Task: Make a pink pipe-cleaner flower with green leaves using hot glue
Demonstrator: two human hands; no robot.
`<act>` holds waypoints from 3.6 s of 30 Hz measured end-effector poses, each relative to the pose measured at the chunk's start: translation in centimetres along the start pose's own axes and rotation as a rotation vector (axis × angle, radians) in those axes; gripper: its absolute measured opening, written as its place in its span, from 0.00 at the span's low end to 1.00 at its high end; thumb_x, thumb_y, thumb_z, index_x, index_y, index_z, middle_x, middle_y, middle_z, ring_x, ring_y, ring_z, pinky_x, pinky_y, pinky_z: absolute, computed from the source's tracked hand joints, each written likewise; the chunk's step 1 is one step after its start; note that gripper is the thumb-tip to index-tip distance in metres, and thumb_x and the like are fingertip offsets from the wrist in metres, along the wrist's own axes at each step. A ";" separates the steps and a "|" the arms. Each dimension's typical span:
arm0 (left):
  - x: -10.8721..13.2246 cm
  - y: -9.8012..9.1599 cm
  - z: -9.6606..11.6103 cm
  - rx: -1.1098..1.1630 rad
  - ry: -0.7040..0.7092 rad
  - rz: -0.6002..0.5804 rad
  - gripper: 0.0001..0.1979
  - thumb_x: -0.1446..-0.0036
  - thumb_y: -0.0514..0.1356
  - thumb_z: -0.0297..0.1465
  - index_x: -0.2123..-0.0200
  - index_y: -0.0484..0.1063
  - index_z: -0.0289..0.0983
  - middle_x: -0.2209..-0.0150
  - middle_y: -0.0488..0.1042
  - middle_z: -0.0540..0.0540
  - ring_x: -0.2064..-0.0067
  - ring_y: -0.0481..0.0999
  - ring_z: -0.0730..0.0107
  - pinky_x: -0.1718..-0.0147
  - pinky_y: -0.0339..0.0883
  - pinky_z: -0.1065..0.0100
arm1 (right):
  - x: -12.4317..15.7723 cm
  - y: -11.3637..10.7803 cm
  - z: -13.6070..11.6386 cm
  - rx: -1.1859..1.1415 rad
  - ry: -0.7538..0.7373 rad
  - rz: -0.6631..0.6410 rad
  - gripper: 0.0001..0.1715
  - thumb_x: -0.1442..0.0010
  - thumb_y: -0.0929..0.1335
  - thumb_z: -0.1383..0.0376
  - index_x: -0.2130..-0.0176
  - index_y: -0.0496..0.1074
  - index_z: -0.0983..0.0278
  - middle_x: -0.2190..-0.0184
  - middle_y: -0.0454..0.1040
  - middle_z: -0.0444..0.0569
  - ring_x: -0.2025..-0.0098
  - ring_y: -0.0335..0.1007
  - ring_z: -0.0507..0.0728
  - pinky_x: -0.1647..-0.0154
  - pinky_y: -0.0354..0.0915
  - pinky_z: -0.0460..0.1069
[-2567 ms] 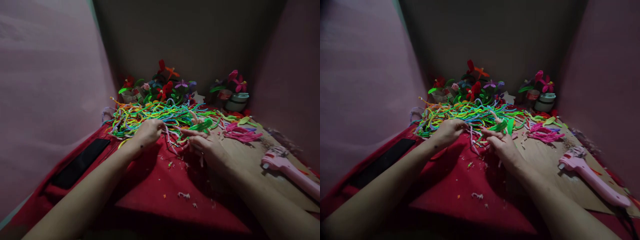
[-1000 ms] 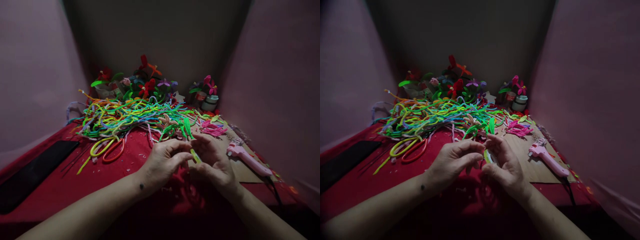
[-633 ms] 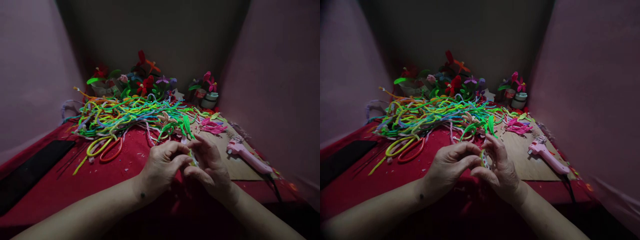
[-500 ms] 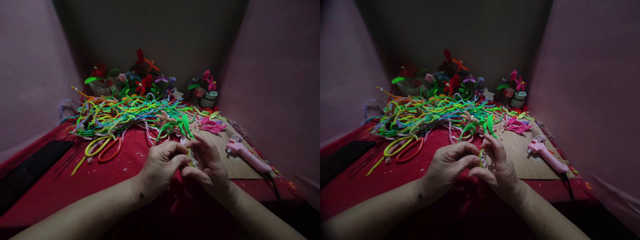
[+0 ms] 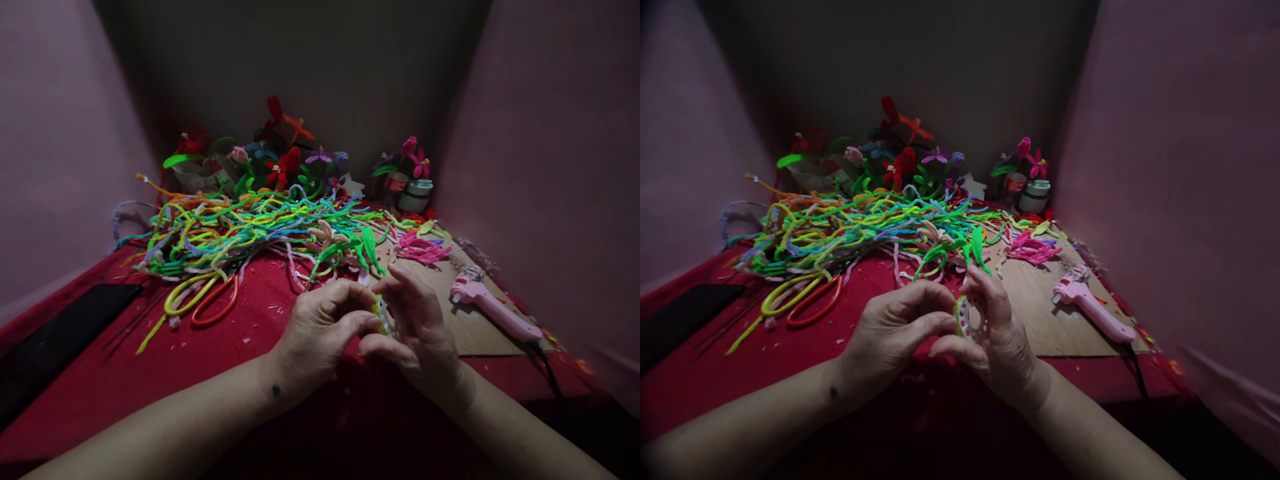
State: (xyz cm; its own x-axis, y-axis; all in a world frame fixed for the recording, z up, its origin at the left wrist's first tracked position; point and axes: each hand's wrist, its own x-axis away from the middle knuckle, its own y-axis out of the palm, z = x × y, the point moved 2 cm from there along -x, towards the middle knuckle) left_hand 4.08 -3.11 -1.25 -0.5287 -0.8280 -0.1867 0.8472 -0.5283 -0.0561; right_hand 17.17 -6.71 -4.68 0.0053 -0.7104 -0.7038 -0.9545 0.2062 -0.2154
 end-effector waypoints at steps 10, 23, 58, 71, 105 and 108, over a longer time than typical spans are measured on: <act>0.1 0.1 -0.2 -0.020 0.062 0.016 0.07 0.52 0.58 0.22 0.67 0.71 0.34 0.71 0.74 0.50 0.69 0.73 0.77 0.68 0.67 0.77 | 0.1 0.0 -0.1 0.023 0.007 0.018 0.41 0.51 0.70 0.58 0.42 0.50 0.52 0.58 0.60 0.49 0.55 0.63 0.56 0.49 0.62 0.54; 0.5 0.2 -0.2 -0.105 0.177 0.013 0.03 0.51 0.59 0.23 0.75 0.70 0.33 0.76 0.71 0.51 0.73 0.70 0.79 0.72 0.65 0.78 | 0.6 0.0 -0.3 0.092 -0.041 0.031 0.44 0.52 0.71 0.62 0.41 0.49 0.55 0.56 0.59 0.49 0.55 0.61 0.54 0.50 0.62 0.50; 0.0 -0.4 -1.2 0.377 -0.517 -0.326 0.13 0.46 0.54 0.38 0.78 0.60 0.36 0.89 0.56 0.57 0.89 0.53 0.82 0.91 0.49 0.78 | 0.3 -0.4 -0.7 0.352 -0.065 0.078 0.38 0.50 0.71 0.61 0.44 0.52 0.56 0.57 0.61 0.52 0.56 0.61 0.59 0.53 0.63 0.57; -0.5 -0.6 -1.6 -0.366 -0.266 -0.236 0.09 0.51 0.53 0.33 0.79 0.62 0.36 0.84 0.61 0.54 0.83 0.59 0.78 0.84 0.50 0.75 | -0.3 -1.7 -2.0 0.547 -0.064 0.108 0.11 0.44 0.62 0.72 0.60 0.65 0.62 0.64 0.63 0.50 0.60 0.62 0.57 0.59 0.62 0.53; -4.4 -8.1 -1.2 -0.412 -0.009 0.360 0.11 0.60 0.60 0.34 0.85 0.67 0.34 0.86 0.62 0.55 0.81 0.58 0.79 0.80 0.50 0.74 | -8.1 4.6 4.5 -0.517 0.779 -0.048 0.08 0.53 0.68 0.70 0.68 0.71 0.68 0.77 0.72 0.46 0.78 0.68 0.50 0.77 0.66 0.45; -4.1 -8.3 -0.4 -0.396 0.043 0.394 0.11 0.56 0.59 0.34 0.83 0.66 0.34 0.86 0.60 0.56 0.82 0.56 0.81 0.81 0.49 0.75 | -7.9 4.7 5.6 -0.517 0.834 0.002 0.12 0.53 0.67 0.71 0.64 0.69 0.68 0.77 0.72 0.46 0.79 0.70 0.52 0.80 0.67 0.46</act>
State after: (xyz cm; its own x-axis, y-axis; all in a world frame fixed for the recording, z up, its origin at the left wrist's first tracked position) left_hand -0.77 4.79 -0.42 -0.1730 -0.9357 -0.3075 0.9394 -0.0629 -0.3370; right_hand 14.30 3.58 -3.92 -0.0193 -0.9989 0.0426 -0.9682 0.0293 0.2485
